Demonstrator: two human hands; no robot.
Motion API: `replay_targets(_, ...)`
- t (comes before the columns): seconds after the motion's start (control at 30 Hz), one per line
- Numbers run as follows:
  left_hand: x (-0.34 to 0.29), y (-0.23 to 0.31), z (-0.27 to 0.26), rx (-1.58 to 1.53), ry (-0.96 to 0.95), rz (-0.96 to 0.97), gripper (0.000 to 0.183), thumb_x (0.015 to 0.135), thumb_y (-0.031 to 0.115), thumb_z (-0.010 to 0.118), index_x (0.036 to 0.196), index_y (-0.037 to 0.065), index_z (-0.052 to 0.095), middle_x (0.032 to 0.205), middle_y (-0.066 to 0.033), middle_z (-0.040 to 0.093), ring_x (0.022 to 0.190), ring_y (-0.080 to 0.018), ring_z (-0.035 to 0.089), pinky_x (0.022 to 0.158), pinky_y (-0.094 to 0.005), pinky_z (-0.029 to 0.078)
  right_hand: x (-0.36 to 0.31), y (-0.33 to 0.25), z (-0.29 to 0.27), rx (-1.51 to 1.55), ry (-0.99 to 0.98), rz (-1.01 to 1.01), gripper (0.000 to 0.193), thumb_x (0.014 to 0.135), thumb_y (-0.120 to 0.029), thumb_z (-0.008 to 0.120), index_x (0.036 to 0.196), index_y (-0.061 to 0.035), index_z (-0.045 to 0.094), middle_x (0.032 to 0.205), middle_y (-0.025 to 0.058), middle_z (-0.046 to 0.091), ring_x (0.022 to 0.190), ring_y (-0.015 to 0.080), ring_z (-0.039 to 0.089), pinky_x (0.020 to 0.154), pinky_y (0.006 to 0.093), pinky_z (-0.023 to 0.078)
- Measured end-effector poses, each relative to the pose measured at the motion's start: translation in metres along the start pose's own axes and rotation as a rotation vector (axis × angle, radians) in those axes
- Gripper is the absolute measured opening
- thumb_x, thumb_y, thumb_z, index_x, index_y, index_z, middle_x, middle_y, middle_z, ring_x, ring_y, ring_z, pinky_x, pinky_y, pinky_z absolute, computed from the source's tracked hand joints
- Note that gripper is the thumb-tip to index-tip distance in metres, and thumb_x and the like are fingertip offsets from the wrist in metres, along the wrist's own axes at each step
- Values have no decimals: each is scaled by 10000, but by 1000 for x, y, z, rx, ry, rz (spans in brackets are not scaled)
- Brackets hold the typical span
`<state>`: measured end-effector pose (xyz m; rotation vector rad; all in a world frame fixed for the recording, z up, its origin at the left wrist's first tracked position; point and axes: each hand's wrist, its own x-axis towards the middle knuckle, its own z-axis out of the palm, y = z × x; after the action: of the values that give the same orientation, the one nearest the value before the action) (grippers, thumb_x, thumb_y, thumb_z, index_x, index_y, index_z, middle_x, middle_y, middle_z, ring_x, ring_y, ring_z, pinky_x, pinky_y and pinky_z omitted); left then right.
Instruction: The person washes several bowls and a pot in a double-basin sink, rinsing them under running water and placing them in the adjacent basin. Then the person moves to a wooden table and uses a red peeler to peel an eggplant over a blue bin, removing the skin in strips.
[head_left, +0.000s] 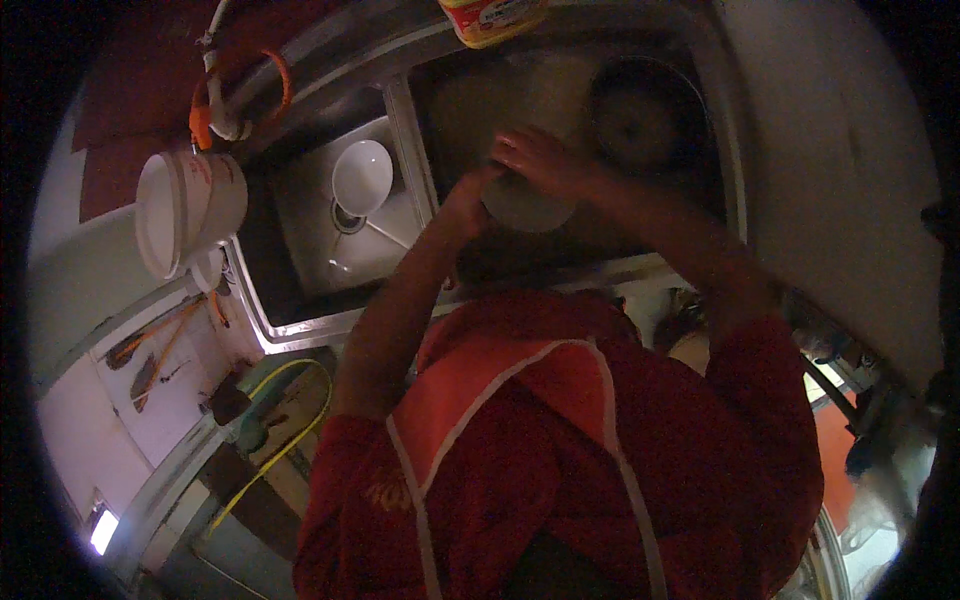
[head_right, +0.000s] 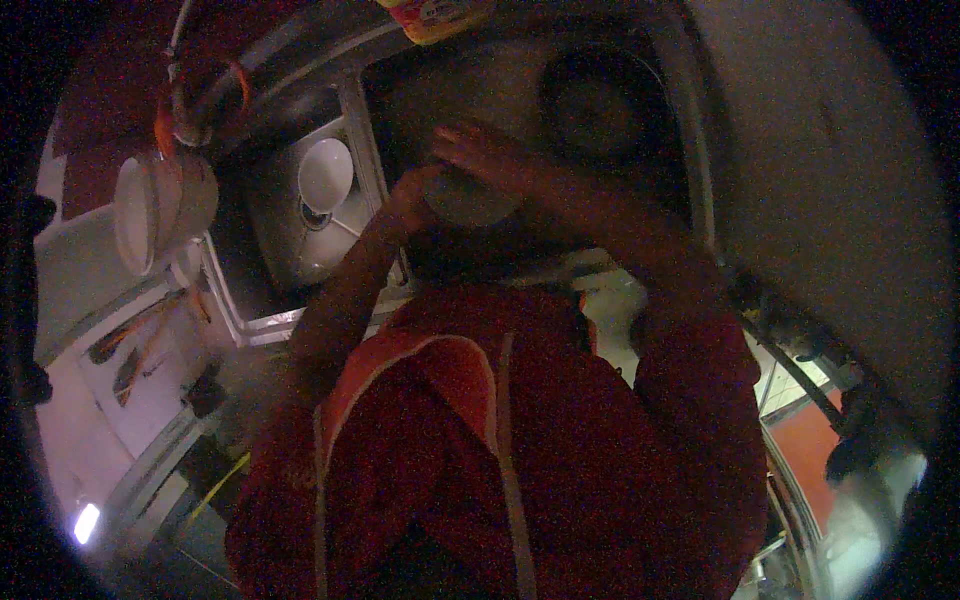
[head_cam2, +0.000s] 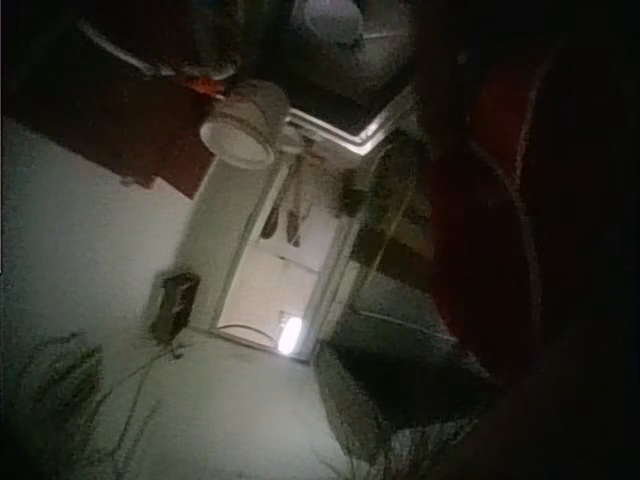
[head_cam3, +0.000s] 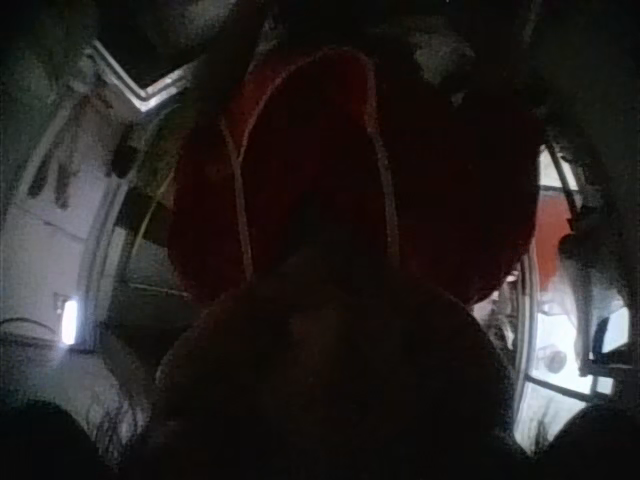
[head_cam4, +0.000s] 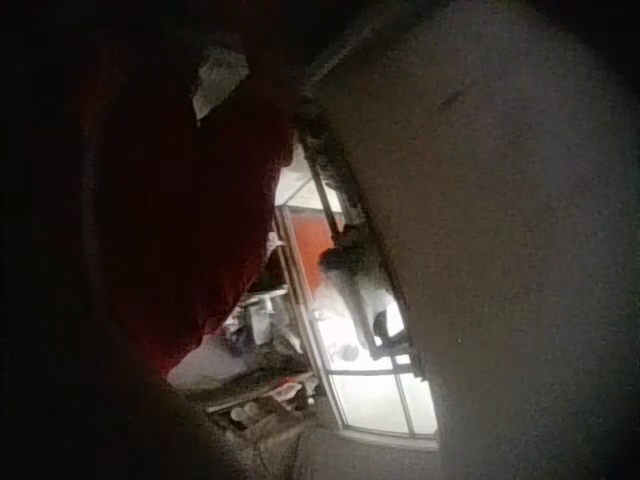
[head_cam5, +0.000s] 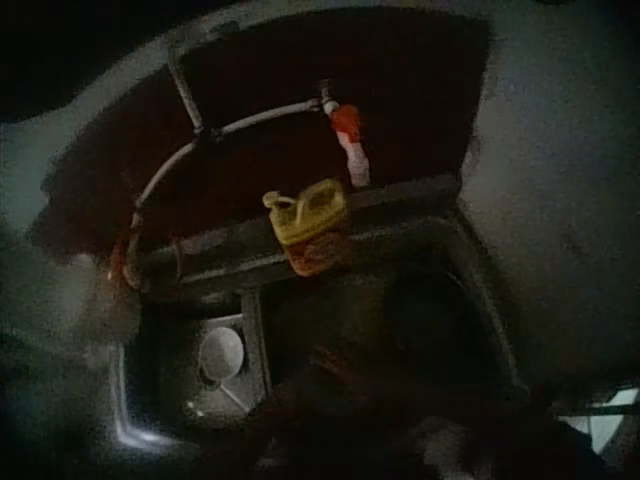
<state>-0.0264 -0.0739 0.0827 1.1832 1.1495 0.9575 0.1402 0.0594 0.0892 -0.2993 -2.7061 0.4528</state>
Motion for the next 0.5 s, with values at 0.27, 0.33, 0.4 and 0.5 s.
replay_targets(0.27, 35, 40, -16, -410, 249, -380, 333, 666, 98, 630, 992, 37, 623, 922, -22, 602, 857, -172, 589, 793, -320, 465, 68, -7, -76, 299, -188, -74, 582, 716, -125, 753, 1263, -87, 560, 1201, 113, 613, 1021, 311, 616, 873, 402, 498)
replay_targets(0.33, 39, 54, -8, -312, 424, -416, 351, 658, 96, 607, 1000, 18, 630, 869, -16, 585, 794, -151, 566, 759, -299, 451, 69, 6, -80, 476, -395, 129, 581, 702, -122, 768, 1247, -71, 575, 1100, 108, 662, 931, 293, 651, 830, 391, 518)
replay_targets(0.4, 35, 63, 1, -94, 470, -192, 414, 668, 114, 614, 1062, -11, 626, 837, -18, 600, 770, -145, 566, 755, -305, 454, 65, 20, -77, 670, -359, 193, 549, 703, -134, 761, 1220, -54, 595, 998, 108, 693, 858, 265, 666, 795, 381, 531)
replay_targets(0.5, 35, 71, 0, -369, 621, -101, 529, 681, 124, 598, 1185, -37, 585, 845, -46, 628, 778, -163, 582, 769, -306, 463, 46, 30, -61, 775, -185, 778, 540, 715, -174, 760, 1219, -64, 599, 1054, 124, 668, 905, 234, 646, 795, 358, 527)
